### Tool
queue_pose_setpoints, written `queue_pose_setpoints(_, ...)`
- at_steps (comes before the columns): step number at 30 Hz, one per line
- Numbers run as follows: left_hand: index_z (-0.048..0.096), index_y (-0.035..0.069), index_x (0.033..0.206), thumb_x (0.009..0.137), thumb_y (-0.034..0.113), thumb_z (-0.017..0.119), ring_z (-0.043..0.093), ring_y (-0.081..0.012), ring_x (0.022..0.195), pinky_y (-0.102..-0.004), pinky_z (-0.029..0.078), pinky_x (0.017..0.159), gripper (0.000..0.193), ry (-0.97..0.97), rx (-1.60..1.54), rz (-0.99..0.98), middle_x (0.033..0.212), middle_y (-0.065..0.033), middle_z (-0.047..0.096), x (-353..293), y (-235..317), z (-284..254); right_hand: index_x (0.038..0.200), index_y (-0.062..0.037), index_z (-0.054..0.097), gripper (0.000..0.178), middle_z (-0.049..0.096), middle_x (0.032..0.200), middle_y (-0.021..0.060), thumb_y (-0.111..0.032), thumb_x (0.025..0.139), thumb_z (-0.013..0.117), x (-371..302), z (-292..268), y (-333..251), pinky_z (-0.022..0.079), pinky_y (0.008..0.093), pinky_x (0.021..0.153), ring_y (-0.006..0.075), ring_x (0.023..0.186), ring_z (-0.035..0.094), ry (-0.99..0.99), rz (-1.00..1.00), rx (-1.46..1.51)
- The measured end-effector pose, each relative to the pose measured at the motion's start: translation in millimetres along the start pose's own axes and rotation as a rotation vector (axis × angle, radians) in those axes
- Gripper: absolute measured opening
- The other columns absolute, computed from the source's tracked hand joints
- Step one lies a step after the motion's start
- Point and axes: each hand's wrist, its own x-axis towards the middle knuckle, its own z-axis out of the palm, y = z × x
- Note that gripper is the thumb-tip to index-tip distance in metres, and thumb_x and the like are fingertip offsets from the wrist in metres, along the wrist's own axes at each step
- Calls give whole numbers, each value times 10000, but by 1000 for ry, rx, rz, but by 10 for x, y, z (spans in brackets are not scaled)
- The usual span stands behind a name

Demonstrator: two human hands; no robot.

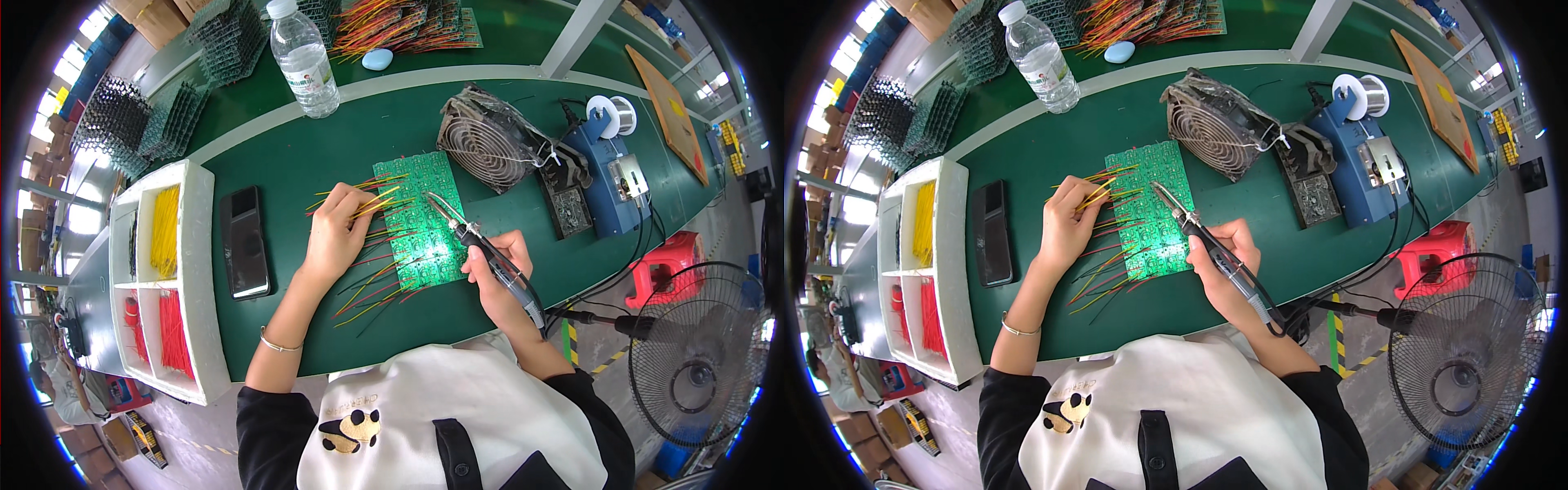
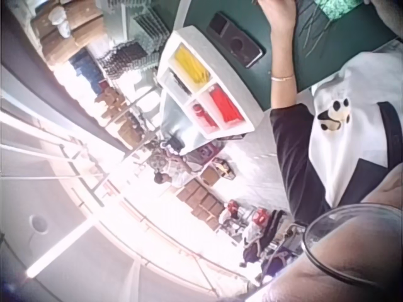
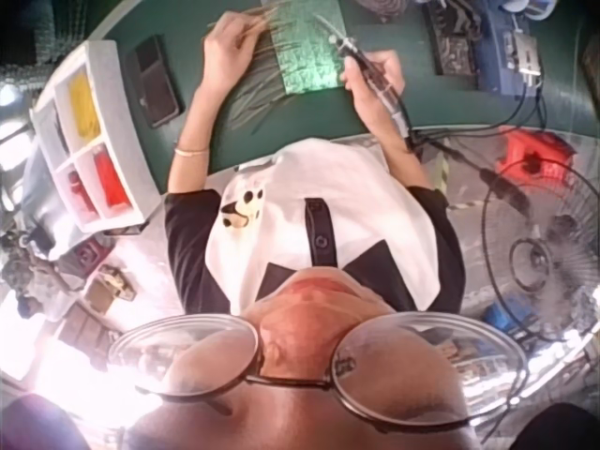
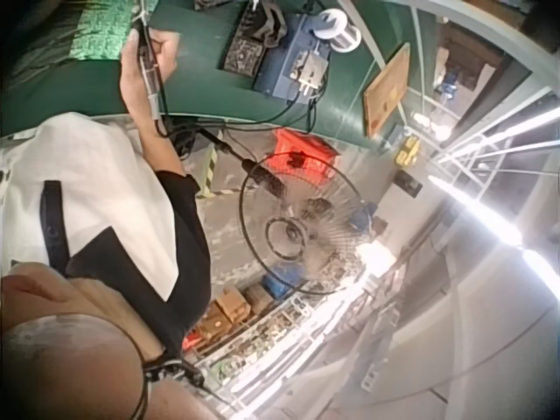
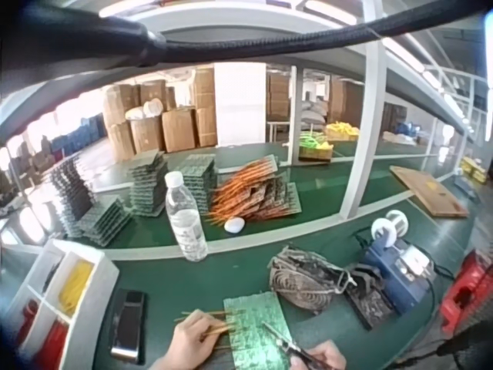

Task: The person solders wires onto a circuit board using a soldering iron, repeatedly taking wires from a container, positioning them on the board, and soldering them into place.

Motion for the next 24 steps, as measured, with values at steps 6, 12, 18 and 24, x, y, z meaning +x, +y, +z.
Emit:
queue_pose_setpoints(6,583,-1,875,743,-50,585,549,-233,667,-305,453,581,140,-6,41,33,838,-100,534,-12,-13,-9,854,-4,446,199,590,627,60,-95,823,621,3,4,9,403,193,474,45,533,511,-9,-11,-15)
queue_pose_setpoints(12,583,3,872,742,-56,579,550,-244,687,-310,454,602,143,-8,32,47,836,-97,526,-17,-27,-1,847,-6,446,203,588,626,58,-105,825,622,6,0,6,401,196,470,48,530,509,-21,14,-37)
queue_pose_setpoints(18,585,5,872,741,-53,582,552,-245,688,-313,456,604,144,-8,26,38,828,-96,520,-25,-38,-1,837,-8,447,203,587,626,59,-107,823,623,12,20,12,404,197,469,51,525,509,-20,14,-18)
queue_pose_setpoints(24,587,5,871,746,-54,579,553,-247,690,-317,456,603,139,-5,57,57,828,-95,518,-23,-9,-9,847,-17,414,193,560,648,82,-71,830,598,1,-2,-13,426,202,481,86,533,524,-51,29,-36)
